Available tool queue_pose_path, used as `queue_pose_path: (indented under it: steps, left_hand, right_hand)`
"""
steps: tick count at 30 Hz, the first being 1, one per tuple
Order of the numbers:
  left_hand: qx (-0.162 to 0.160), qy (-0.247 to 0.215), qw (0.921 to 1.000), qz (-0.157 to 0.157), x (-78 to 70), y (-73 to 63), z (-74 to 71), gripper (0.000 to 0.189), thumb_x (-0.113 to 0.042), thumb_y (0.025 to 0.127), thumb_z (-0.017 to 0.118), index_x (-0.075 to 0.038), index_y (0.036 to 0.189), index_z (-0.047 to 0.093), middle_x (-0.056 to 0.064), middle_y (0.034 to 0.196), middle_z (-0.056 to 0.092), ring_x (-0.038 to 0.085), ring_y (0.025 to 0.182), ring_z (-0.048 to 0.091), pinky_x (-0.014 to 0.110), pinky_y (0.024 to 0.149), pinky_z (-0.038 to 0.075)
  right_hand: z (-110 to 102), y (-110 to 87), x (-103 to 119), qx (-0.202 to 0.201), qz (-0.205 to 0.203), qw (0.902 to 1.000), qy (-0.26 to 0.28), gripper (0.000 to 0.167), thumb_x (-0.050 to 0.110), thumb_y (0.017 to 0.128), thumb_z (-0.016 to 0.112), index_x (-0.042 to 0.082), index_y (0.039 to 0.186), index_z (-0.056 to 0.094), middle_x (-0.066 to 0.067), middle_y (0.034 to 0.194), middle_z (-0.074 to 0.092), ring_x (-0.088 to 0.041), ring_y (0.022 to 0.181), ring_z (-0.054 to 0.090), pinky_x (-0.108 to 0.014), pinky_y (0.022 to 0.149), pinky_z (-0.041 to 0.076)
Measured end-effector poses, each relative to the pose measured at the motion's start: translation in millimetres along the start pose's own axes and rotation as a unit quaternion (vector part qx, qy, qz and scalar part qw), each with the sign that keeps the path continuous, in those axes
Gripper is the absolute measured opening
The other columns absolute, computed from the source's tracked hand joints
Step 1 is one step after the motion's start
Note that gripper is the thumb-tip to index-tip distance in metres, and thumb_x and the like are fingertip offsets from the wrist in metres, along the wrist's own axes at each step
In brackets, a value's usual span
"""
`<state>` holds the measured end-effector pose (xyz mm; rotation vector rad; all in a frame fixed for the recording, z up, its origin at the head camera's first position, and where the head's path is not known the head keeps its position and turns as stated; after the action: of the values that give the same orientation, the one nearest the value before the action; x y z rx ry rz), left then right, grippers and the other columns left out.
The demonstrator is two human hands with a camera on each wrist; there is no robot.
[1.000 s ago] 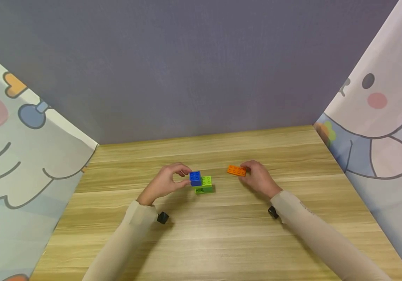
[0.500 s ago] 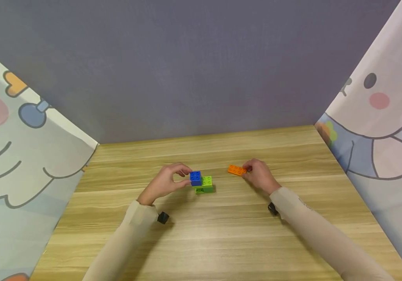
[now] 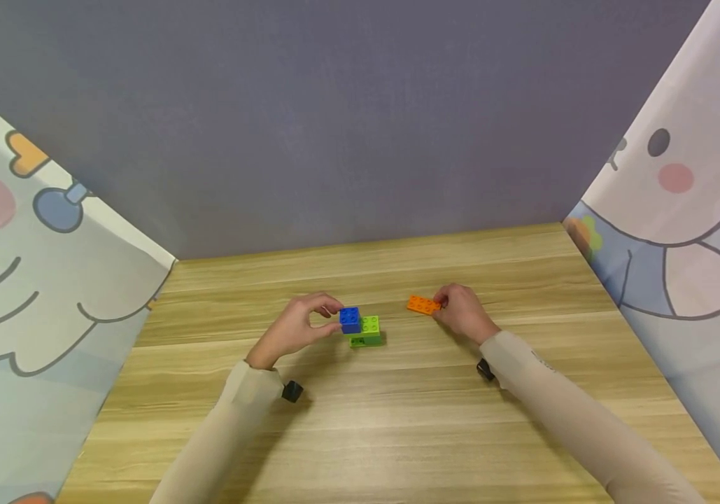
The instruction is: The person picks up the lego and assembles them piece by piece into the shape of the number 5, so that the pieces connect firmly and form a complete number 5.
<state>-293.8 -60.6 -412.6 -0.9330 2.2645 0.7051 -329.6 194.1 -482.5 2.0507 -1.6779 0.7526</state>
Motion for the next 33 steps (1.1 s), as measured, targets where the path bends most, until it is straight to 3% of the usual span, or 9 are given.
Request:
queue_pose_path:
  steps: [21, 27, 33]
  left_hand:
    - [0.0, -0.005, 1.0, 0.003, 3.0, 0.1, 0.5, 0.022, -0.02, 0.086, 0.072, -0.013, 0.106, 0.066, 0.001, 0.101, 0.063, 0.019, 0.087, 0.061, 0.042, 0.077, 0.052]
    - [0.0, -0.006, 1.0, 0.007, 1.9, 0.7, 0.2, 0.022, -0.018, 0.085, 0.072, -0.012, 0.106, 0.066, -0.003, 0.1, 0.062, 0.023, 0.087, 0.062, 0.042, 0.077, 0.052]
    - [0.002, -0.004, 1.0, 0.005, 1.3, 0.9, -0.2, 0.023, -0.019, 0.086, 0.072, -0.012, 0.107, 0.066, 0.005, 0.101, 0.063, 0.024, 0.087, 0.062, 0.042, 0.077, 0.052]
  right_hand:
    - [-3.2, 1.5, -3.8, 0.018, -0.011, 0.9995, 0.024, 0.024, 0.009, 0.081, 0.073, -0.003, 0.101, 0.066, -0.01, 0.087, 0.063, -0.021, 0.077, 0.059, -0.033, 0.066, 0.051]
    - [-13.0, 1.2, 0.7, -0.011, -0.019, 0.9983, 0.054, 0.025, 0.006, 0.08, 0.073, -0.004, 0.101, 0.066, -0.011, 0.088, 0.065, -0.022, 0.078, 0.06, -0.029, 0.065, 0.052]
    - [-30.0, -3.1, 18.7, -0.042, -0.063, 0.9927, 0.093, 0.023, 0.002, 0.081, 0.071, -0.004, 0.102, 0.064, -0.015, 0.096, 0.064, -0.026, 0.083, 0.063, -0.03, 0.069, 0.054]
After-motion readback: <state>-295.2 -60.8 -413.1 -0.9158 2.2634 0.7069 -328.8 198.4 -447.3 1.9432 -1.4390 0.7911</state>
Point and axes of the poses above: each hand's wrist, its own y-axis towards the middle knuckle, its own z-axis out of the palm, x = y × z, the point moved 10 cm from there along y, towards the middle knuckle
